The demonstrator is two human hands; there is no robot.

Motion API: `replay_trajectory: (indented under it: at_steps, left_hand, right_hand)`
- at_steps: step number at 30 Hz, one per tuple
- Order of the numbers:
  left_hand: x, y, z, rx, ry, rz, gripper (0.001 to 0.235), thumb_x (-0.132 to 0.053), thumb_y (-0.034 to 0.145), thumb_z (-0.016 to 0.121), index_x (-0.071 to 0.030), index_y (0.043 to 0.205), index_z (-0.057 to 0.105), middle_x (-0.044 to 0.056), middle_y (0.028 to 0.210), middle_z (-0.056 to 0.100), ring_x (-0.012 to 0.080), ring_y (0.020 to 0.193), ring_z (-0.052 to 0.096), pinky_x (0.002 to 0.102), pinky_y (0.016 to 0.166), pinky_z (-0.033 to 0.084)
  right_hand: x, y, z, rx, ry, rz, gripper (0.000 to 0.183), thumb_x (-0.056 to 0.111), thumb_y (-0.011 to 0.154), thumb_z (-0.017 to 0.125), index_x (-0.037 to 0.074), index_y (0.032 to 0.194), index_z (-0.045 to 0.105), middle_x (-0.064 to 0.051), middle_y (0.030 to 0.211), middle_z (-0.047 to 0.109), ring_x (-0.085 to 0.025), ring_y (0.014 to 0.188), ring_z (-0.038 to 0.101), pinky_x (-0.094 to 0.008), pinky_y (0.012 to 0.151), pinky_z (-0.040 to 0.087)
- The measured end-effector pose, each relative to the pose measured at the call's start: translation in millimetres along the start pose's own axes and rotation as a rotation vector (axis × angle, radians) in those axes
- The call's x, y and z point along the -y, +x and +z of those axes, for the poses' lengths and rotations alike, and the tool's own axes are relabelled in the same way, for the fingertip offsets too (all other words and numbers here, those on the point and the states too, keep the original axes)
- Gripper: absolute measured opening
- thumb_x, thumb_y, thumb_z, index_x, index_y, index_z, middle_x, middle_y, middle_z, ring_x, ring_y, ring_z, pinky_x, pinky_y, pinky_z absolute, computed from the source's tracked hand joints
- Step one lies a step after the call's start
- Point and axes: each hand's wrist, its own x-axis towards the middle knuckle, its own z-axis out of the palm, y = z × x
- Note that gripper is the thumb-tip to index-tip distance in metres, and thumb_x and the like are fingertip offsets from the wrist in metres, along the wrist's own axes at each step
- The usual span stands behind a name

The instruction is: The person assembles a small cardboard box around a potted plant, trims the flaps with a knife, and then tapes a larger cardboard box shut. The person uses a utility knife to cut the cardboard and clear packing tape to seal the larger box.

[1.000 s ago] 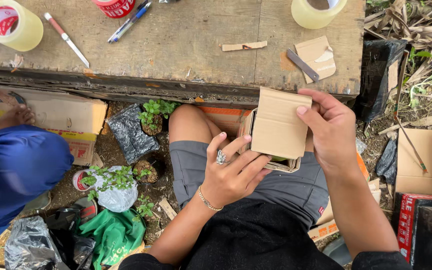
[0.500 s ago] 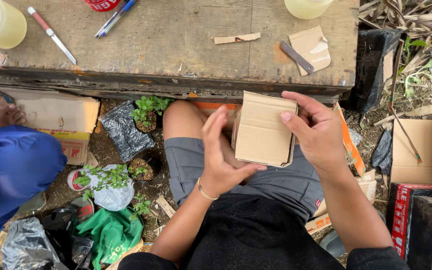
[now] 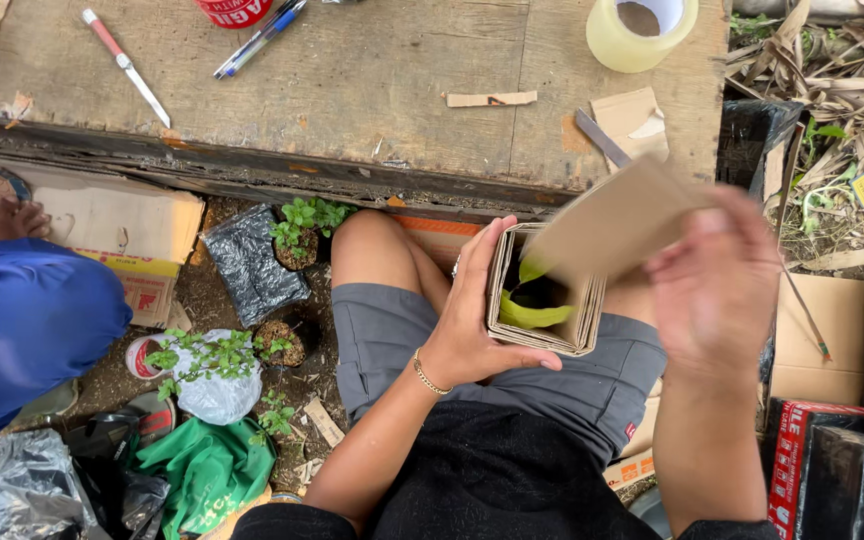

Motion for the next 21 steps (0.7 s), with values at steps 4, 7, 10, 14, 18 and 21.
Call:
replay_trajectory:
  at_steps: [4, 7, 10, 14, 18, 21]
  left_hand:
    - [-0.6, 0.1, -2.8, 0.004, 0.0, -0.011, 0.142, -0.046, 0.059, 0.099, -0.003, 0.168, 0.018, 0.016, 0.169, 0.034, 0.0325, 0.153, 0.037, 0.043, 0.133, 0.032]
    - [2.6, 1.3, -1.1, 0.011, 0.005, -0.004, 0.14, -0.046, 0.059, 0.098, -0.002, 0.166, 0.019, 0.017, 0.168, 0.035, 0.0351, 0.155, 0.037, 0.045, 0.133, 0.032]
    - [8.2, -7.5, 5.9, -0.17, 0.033, 0.038, 0.126, -0.047, 0.066, 0.096, -0.001, 0.16, 0.026, 0.016, 0.162, 0.035, 0.0355, 0.153, 0.038, 0.043, 0.129, 0.035]
    - [18.3, -18.2, 21.3, -0.552, 0.227, 0.228, 0.08, -0.048, 0.07, 0.105, -0.014, 0.114, 0.049, 0.007, 0.132, 0.044, 0.0269, 0.125, 0.055, 0.039, 0.105, 0.055]
    - [18.8, -16.5, 16.1, -0.403, 0.487, 0.531, 0.055, -0.042, 0.083, 0.096, -0.018, 0.108, 0.055, -0.002, 0.121, 0.054, 0.0232, 0.123, 0.055, 0.045, 0.108, 0.048]
    - [5.9, -14.4, 9.2, -0.328, 0.57, 0.528, 0.044, -0.043, 0.087, 0.09, -0.016, 0.111, 0.063, -0.001, 0.116, 0.065, 0.024, 0.119, 0.06, 0.046, 0.106, 0.046]
  right_hand:
    - [0.0, -0.3, -2.8, -0.024, -0.354, -0.554, 0.02, -0.002, 0.104, 0.064, 0.01, 0.116, 0.074, 0.0, 0.115, 0.064, -0.012, 0.094, 0.067, -0.026, 0.072, 0.058]
    - [-9.6, -10.5, 0.3, 0.054, -0.925, -0.357, 0.017, -0.007, 0.094, 0.07, 0.003, 0.108, 0.074, -0.01, 0.116, 0.055, -0.018, 0.091, 0.062, -0.031, 0.083, 0.056]
    - [-15.0, -19.7, 1.6, 0.318, -0.931, -0.404, 0.018, -0.008, 0.098, 0.071, 0.002, 0.113, 0.073, -0.012, 0.128, 0.065, -0.027, 0.131, 0.059, -0.033, 0.11, 0.049]
    - [-14.2, -26.8, -4.8, 0.387, -0.942, -0.428, 0.016, -0.004, 0.094, 0.073, 0.005, 0.108, 0.074, -0.012, 0.125, 0.07, -0.03, 0.135, 0.061, -0.039, 0.115, 0.05]
    - [-15.0, -25.8, -9.0, 0.414, -0.981, -0.495, 0.016, -0.002, 0.093, 0.074, 0.005, 0.108, 0.073, -0.012, 0.12, 0.072, -0.034, 0.136, 0.06, -0.044, 0.118, 0.048]
    - [-19.4, -23.8, -7.6, 0.421, -0.97, -0.522, 0.015, -0.002, 0.096, 0.073, 0.005, 0.109, 0.072, -0.011, 0.119, 0.073, -0.033, 0.134, 0.064, -0.047, 0.122, 0.046]
